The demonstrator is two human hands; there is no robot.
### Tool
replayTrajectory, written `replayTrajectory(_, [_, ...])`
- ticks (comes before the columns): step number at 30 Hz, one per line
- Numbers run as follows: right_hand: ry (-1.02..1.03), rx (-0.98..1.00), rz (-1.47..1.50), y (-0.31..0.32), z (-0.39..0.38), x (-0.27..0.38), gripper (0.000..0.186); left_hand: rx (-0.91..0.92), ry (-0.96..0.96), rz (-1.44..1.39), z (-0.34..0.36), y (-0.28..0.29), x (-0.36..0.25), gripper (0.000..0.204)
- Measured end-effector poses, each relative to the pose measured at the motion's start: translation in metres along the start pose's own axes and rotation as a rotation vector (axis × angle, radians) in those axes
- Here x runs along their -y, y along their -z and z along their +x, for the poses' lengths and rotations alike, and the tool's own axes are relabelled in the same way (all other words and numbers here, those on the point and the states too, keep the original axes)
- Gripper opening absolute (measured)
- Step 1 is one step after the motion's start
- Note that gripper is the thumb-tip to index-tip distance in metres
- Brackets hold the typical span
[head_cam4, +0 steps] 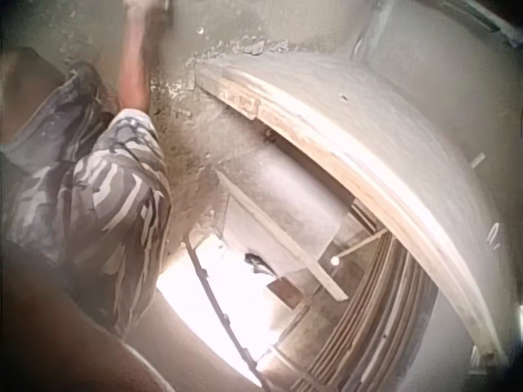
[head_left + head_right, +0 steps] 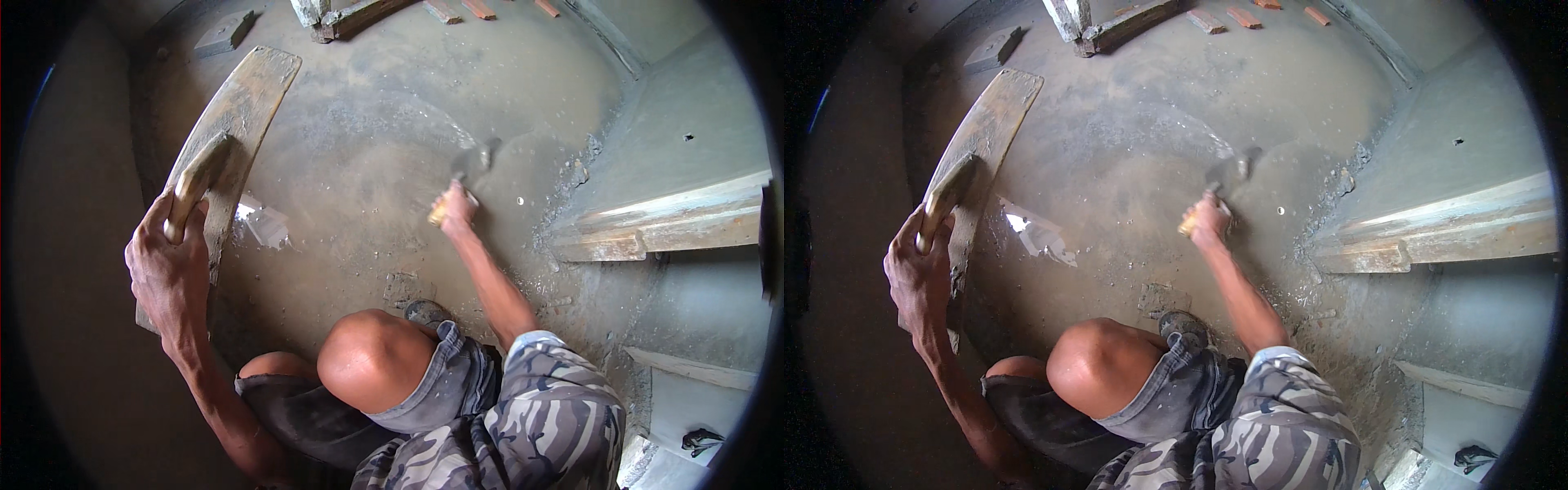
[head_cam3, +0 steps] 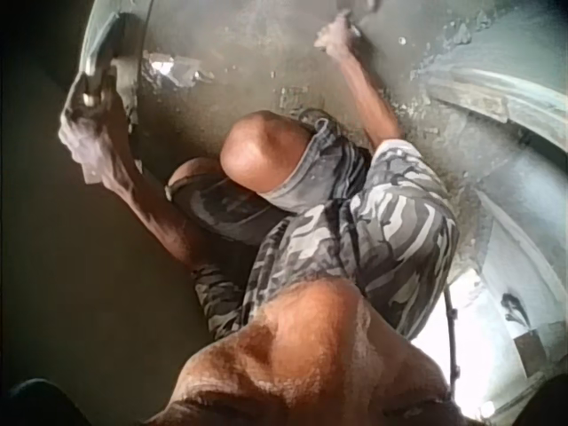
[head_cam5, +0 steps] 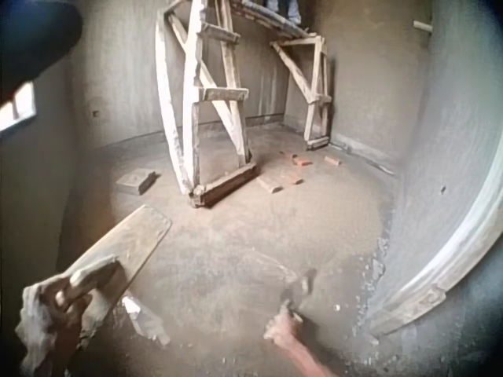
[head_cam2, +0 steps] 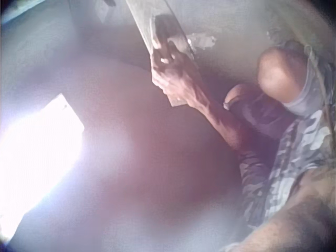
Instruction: The person smooths a wet floor surface using a wooden float and a trowel before climbing onto a wooden scaffold. They then receive and move buckets of material from another worker before returning to the floor below.
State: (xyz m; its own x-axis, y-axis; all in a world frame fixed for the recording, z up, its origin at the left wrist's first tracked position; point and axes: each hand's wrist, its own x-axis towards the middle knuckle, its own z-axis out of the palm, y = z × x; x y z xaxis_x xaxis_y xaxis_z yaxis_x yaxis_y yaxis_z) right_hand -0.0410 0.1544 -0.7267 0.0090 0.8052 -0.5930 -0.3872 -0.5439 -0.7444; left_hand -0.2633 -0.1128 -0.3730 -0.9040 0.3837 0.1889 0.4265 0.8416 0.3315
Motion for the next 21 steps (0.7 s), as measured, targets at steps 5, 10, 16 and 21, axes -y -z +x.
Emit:
replayTrajectory(5, [0.019,0.062,-0.118,0.007,-0.056,0.007,0.024,-0.031,0.029,-0.003,0.002,-0.001,0.003,0.039])
replayTrajectory(10, [-0.097,0.617,-0.464,-0.091,-0.090,-0.065,0.029,-0.045,0.019,0.030,0.004,-0.004,0.005,0.038])
replayTrajectory(16, [-0.112,0.541,-0.693,-0.237,-0.090,-0.165,0.031,-0.043,0.068,0.094,-0.001,0.005,-0.005,0.038])
replayTrajectory(21, [-0.030,0.235,-0.486,-0.259,-0.010,-0.150,0.029,-0.041,0.025,0.102,-0.001,-0.004,-0.007,0.045])
